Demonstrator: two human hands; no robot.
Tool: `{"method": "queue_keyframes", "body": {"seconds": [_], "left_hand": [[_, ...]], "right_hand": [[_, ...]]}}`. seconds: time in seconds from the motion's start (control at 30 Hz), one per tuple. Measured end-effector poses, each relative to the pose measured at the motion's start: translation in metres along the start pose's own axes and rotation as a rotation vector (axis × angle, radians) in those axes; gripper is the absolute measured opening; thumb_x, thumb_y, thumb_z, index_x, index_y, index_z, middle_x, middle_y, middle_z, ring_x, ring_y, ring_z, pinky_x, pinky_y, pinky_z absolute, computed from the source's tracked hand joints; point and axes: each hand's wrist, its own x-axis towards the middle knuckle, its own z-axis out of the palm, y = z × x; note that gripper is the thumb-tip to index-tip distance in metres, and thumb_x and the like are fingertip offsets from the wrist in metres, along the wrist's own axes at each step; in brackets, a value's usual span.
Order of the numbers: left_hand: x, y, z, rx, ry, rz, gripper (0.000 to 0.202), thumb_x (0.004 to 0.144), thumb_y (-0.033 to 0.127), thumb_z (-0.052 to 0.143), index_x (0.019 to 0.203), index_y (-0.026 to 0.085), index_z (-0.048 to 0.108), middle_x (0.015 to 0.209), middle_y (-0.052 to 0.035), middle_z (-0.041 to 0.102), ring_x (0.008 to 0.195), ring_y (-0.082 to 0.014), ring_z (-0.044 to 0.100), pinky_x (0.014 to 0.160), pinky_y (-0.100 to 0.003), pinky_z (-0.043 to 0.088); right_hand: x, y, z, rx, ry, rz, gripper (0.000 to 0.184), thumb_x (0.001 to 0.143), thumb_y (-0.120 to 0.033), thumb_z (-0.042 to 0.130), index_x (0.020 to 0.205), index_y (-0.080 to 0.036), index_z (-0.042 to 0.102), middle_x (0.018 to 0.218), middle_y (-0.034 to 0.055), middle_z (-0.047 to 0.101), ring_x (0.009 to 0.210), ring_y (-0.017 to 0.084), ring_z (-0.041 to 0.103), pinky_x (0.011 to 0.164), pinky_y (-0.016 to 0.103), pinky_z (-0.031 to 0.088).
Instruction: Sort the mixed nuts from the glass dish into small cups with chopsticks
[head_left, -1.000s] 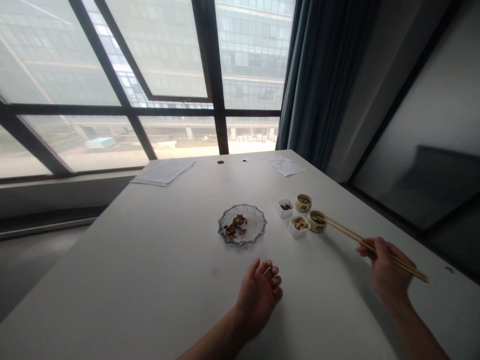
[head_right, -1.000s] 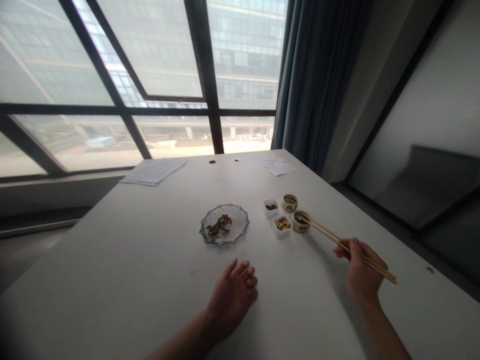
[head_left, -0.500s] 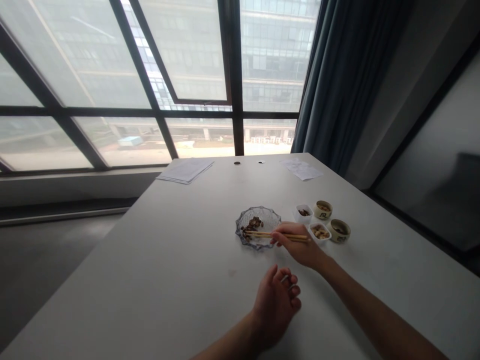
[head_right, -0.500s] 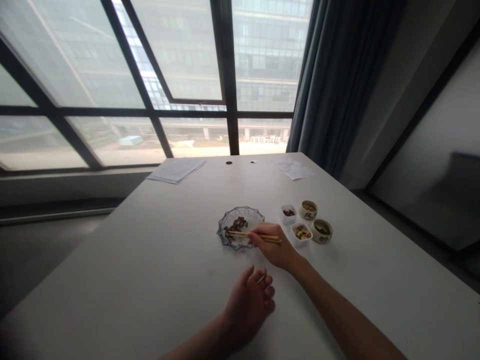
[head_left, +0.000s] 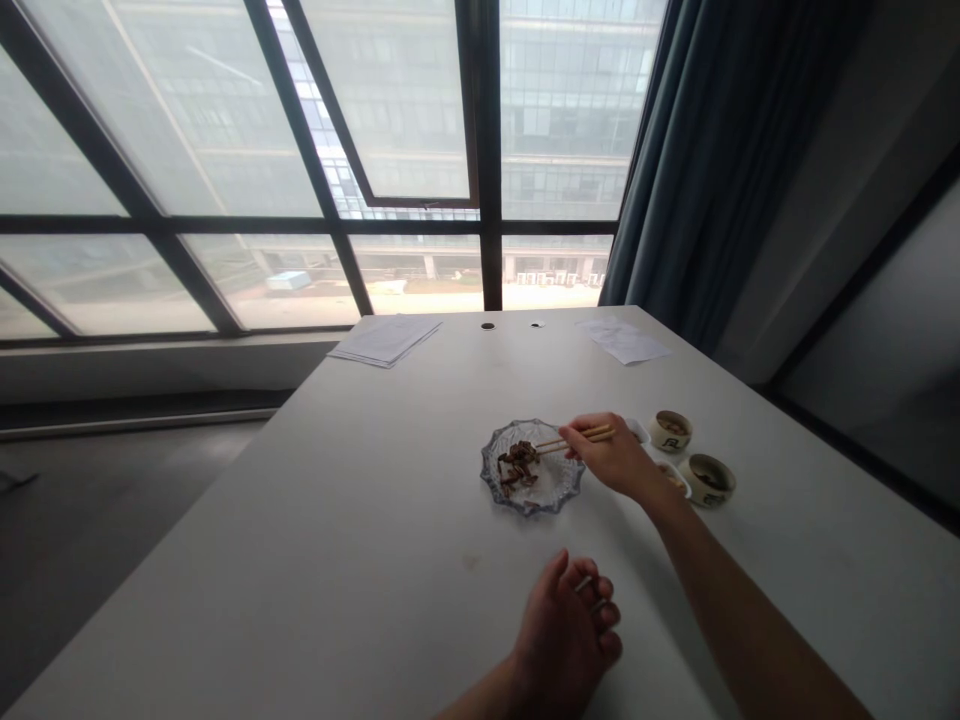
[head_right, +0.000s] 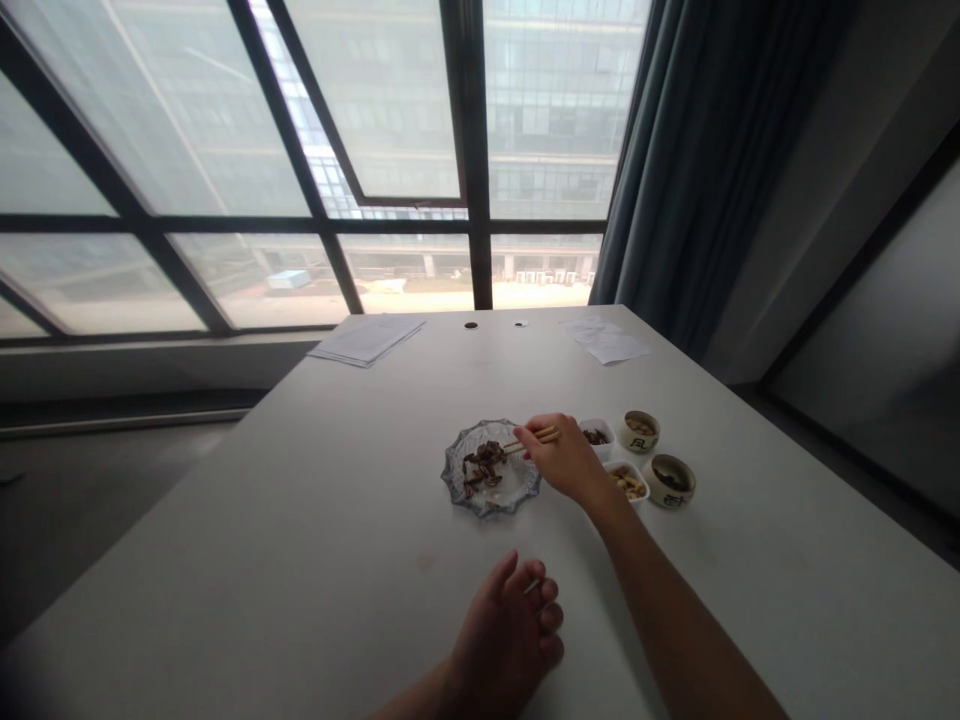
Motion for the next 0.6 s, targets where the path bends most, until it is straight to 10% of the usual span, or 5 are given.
{"method": "queue_keyframes", "body": {"seconds": [0.6], "left_hand": [[-0.003,0.002,0.0,0.017,-0.026,-0.029,0.027,0.084,0.045,0.063,0.085,0.019,0.058,0.074,0.0004,0.056,0.059,-0.013,0.05,0.057,-0.026,0.022]], "right_hand": [[-0.008,0.005,0.015,0.294,-0.133,0.0,0.036,0.091,-0.048,0.059,0.083,-0.016,0.072,0.076,0.0074,0.075,0.073,0.023,0.072,0.066,0.03,0.057]]}}
